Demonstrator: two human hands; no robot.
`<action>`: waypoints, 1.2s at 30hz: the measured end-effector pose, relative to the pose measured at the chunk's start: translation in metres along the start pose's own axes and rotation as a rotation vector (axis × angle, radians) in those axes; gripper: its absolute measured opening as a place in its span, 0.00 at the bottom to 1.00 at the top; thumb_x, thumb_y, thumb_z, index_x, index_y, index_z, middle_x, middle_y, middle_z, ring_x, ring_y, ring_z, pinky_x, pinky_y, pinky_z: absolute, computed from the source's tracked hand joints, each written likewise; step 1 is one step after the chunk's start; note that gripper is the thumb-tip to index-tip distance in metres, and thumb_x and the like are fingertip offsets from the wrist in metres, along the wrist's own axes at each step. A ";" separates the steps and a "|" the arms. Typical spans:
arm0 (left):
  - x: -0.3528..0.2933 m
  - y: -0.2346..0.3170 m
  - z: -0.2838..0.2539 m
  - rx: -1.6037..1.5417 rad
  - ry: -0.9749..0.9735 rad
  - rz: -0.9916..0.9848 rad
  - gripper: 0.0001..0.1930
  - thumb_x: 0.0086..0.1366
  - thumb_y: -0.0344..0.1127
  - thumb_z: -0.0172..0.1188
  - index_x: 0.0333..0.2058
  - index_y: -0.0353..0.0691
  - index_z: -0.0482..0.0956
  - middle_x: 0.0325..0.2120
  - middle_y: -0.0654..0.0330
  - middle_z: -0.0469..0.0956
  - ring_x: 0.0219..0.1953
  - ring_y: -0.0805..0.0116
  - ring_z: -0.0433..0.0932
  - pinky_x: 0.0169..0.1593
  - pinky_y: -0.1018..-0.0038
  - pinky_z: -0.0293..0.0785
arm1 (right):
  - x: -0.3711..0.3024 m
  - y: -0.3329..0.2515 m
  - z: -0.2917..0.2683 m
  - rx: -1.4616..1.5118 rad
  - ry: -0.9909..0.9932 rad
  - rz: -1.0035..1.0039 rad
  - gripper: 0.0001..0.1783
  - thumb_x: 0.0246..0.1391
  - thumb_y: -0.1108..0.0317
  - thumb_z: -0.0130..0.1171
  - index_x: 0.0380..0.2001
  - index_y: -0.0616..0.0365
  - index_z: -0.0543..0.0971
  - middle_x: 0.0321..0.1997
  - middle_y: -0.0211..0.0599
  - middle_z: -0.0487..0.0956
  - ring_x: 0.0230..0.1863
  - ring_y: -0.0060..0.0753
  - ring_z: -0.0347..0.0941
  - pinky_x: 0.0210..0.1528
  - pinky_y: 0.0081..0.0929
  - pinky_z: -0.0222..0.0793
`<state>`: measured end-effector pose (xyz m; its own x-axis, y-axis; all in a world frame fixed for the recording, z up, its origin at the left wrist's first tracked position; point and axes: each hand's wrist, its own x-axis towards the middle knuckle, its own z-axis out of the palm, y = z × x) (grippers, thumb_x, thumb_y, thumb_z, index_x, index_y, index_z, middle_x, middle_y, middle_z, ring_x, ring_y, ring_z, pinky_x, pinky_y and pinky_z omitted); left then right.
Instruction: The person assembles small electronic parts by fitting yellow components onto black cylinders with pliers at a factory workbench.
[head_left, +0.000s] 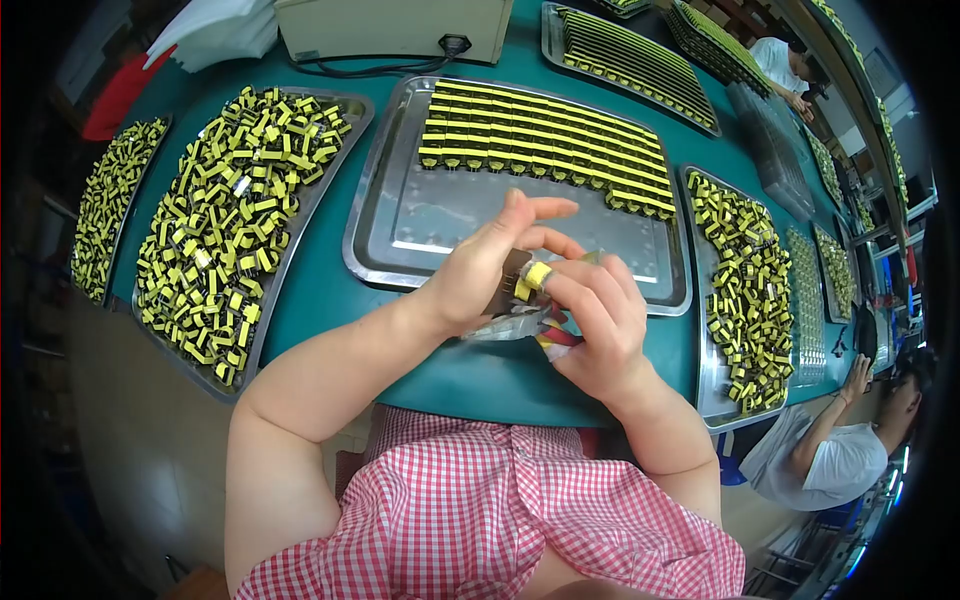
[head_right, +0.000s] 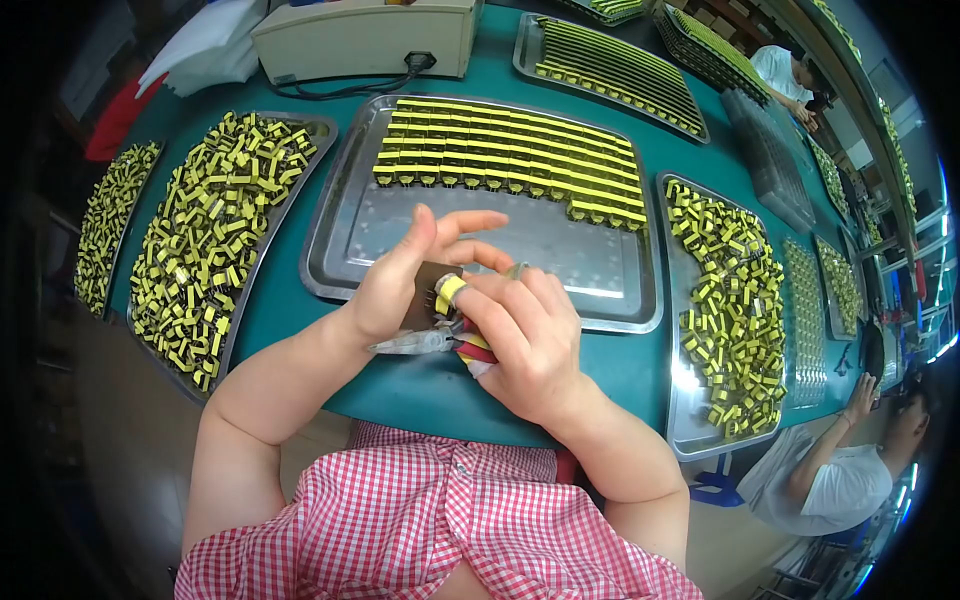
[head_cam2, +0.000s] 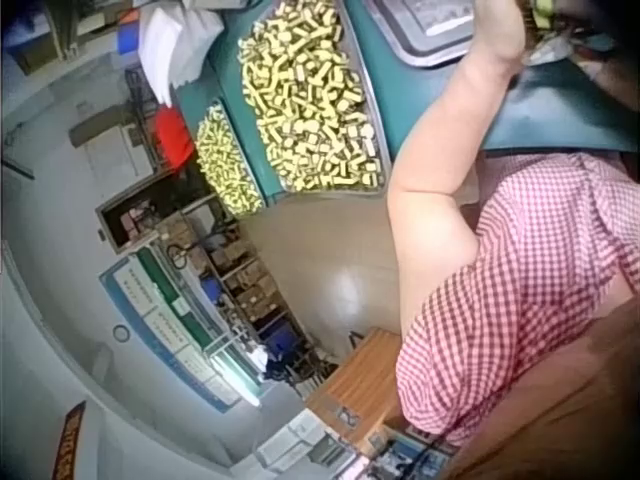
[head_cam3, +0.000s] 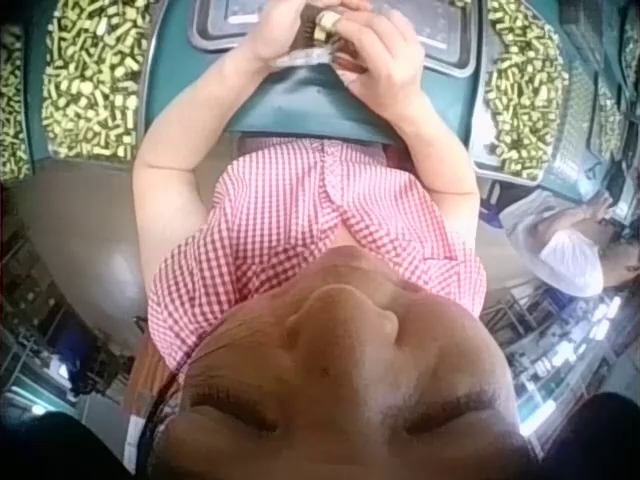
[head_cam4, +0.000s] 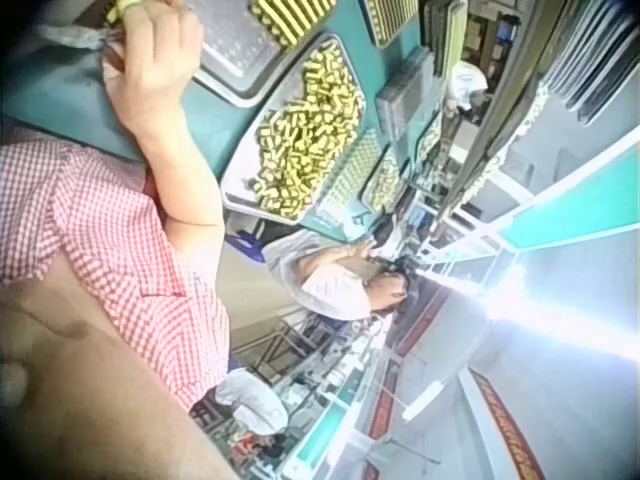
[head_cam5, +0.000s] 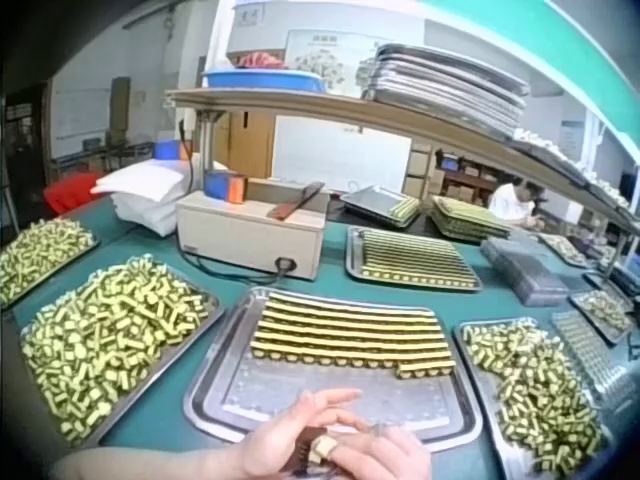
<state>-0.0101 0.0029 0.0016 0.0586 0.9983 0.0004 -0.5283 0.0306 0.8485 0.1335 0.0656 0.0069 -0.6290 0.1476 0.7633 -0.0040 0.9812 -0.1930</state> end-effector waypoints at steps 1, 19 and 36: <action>-0.001 0.001 0.002 -0.021 0.002 0.000 0.38 0.63 0.65 0.24 0.58 0.38 0.54 0.45 0.51 0.68 0.44 0.66 0.70 0.48 0.73 0.67 | 0.000 -0.001 -0.001 0.002 0.000 -0.002 0.22 0.21 0.78 0.62 0.30 0.60 0.72 0.29 0.36 0.75 0.22 0.33 0.64 0.22 0.26 0.58; 0.001 -0.002 0.004 -0.286 0.008 -0.063 0.35 0.65 0.62 0.28 0.56 0.34 0.56 0.43 0.48 0.68 0.42 0.65 0.72 0.47 0.71 0.69 | -0.002 -0.005 0.000 -0.062 0.005 -0.062 0.23 0.25 0.71 0.61 0.33 0.61 0.75 0.31 0.36 0.74 0.24 0.36 0.65 0.24 0.30 0.60; 0.005 -0.009 -0.005 -0.024 0.080 -0.088 0.32 0.66 0.59 0.30 0.54 0.36 0.62 0.41 0.52 0.72 0.42 0.70 0.72 0.46 0.75 0.69 | -0.003 -0.003 0.010 0.042 -0.026 0.049 0.25 0.19 0.82 0.59 0.32 0.61 0.73 0.30 0.36 0.75 0.23 0.34 0.65 0.22 0.26 0.60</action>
<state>-0.0092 0.0078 -0.0091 0.0380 0.9925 -0.1162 -0.5444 0.1181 0.8304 0.1281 0.0607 -0.0010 -0.6494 0.1912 0.7360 -0.0051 0.9667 -0.2557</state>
